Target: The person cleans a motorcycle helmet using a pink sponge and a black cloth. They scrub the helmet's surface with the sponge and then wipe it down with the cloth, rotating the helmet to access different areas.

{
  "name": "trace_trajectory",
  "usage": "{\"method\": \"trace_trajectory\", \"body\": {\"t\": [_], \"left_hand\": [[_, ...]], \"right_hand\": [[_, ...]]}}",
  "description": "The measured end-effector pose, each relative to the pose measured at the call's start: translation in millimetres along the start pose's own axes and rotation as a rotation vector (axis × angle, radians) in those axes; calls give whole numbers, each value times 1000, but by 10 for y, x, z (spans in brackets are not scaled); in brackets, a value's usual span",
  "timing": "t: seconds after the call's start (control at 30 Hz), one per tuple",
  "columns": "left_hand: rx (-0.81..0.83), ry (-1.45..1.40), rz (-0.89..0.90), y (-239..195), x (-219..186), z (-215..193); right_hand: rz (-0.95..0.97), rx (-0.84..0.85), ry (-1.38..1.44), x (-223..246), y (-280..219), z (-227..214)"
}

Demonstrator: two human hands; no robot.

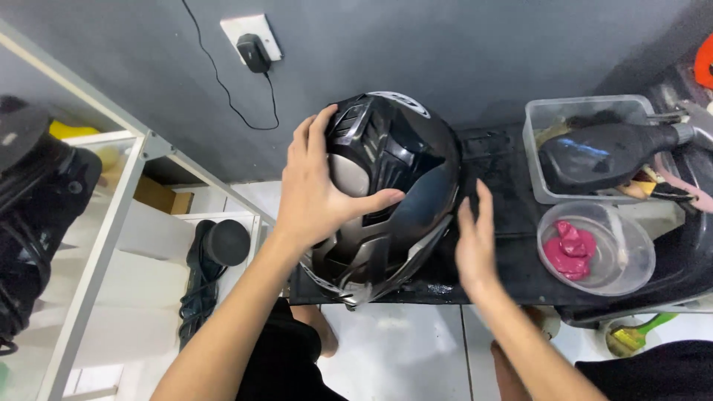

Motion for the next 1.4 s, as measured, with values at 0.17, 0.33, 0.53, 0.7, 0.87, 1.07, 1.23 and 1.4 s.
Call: {"method": "trace_trajectory", "body": {"t": [0.17, 0.33, 0.53, 0.7, 0.87, 1.07, 1.23, 1.4], "left_hand": [[215, -198, 214, 74, -8, -23], [210, -148, 147, 294, -58, 19], [109, 84, 38, 274, -264, 112], [133, 32, 73, 354, -201, 100], [203, -102, 102, 298, -126, 69], [172, -166, 240, 195, -251, -1], [165, -151, 253, 109, -298, -57], [127, -150, 283, 33, -342, -86]], "right_hand": [[-187, -86, -136, -100, -800, 185], [-267, -65, -192, 95, -928, 273], [-630, -127, -223, 1098, -478, 126], [-1012, -28, -330, 1342, -1062, 436], [-841, -127, -327, 361, -1029, 323], [-893, -59, -232, 1406, -610, 368], [-943, -17, -330, 618, -915, 280], [-183, -34, -127, -539, -728, 185]]}}
Point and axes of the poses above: each hand's wrist, its own y-axis towards the middle knuckle, its own z-axis out of the palm, x = y × z, the point moved 10 cm from there along y, towards the middle knuckle, and after that the axes turned 4 degrees about -x, right-handed, at the moved point
